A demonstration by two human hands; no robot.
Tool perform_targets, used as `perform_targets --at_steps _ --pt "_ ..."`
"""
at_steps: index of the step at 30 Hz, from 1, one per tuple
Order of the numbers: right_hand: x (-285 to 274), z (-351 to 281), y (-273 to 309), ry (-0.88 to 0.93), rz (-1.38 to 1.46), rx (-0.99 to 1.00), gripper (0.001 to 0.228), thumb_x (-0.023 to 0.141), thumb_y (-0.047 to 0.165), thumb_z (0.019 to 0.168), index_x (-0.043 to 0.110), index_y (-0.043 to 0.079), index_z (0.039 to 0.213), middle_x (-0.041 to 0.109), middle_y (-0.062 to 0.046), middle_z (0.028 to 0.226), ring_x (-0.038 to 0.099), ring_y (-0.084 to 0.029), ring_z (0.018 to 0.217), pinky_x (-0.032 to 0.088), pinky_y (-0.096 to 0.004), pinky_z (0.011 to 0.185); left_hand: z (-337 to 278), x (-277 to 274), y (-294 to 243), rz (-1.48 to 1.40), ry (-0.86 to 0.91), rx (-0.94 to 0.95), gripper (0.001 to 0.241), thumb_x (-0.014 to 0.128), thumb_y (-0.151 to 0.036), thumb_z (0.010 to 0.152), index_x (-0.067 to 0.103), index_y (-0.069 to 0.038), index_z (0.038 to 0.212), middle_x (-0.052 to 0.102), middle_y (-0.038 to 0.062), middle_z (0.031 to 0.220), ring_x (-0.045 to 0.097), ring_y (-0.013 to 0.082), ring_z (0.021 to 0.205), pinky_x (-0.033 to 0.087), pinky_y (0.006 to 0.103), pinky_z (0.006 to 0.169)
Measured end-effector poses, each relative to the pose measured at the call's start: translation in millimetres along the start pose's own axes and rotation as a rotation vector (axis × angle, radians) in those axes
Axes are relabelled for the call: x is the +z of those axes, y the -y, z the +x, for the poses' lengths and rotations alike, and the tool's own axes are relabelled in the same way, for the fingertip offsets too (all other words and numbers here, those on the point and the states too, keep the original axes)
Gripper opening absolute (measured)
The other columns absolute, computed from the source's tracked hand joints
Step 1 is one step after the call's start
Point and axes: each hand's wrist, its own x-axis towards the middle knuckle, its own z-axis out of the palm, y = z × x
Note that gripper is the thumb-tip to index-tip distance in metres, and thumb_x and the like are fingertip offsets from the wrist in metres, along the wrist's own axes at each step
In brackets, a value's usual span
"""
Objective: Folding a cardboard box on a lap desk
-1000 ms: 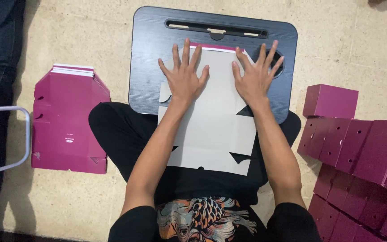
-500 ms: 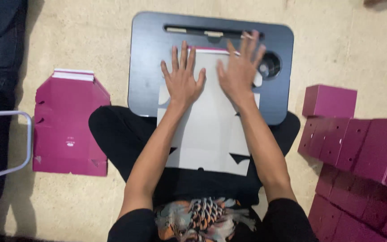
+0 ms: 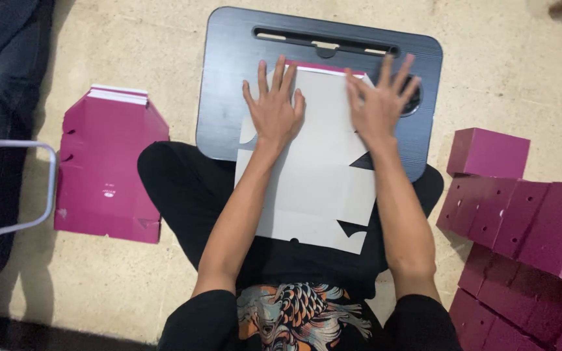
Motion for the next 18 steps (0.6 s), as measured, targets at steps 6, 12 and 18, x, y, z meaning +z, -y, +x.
perform_targets --at_steps 6,12,18 --pt "-21 -21 -34 -0.008 0.166 0.067 0.057 0.044 0.064 0.105 0.067 0.029 0.144 0.021 -0.03 0.164 -0.018 -0.04 0.143 -0.003 -0.074 0.113 -1 -7 -1 -0.009 0.049 0.011 0.057 0.055 -0.046 0.103 0.046 -0.035 0.158 0.026 -0.009 0.168 0.028 0.0273 0.156 0.029 0.0633 0.119" --pt "4 -25 -63 -0.156 0.292 -0.018 0.04 0.066 0.05 0.105 0.076 0.016 0.123 0.037 -0.026 0.16 -0.003 -0.037 0.148 0.012 -0.069 0.114 6 9 -19 0.143 0.01 0.191 0.065 0.062 -0.023 0.102 0.039 -0.025 0.163 0.002 0.017 0.172 0.002 0.0414 0.159 0.005 0.0697 0.128" --pt "42 -26 -103 -0.307 0.335 -0.067 0.033 0.086 0.054 0.098 0.077 0.024 0.108 0.052 0.002 0.111 0.036 -0.028 0.128 0.018 -0.05 0.113 15 45 -40 -0.209 0.095 0.581 0.038 0.066 -0.034 0.09 0.052 -0.02 0.123 0.052 0.011 0.129 0.051 0.0313 0.128 0.047 0.0451 0.098"
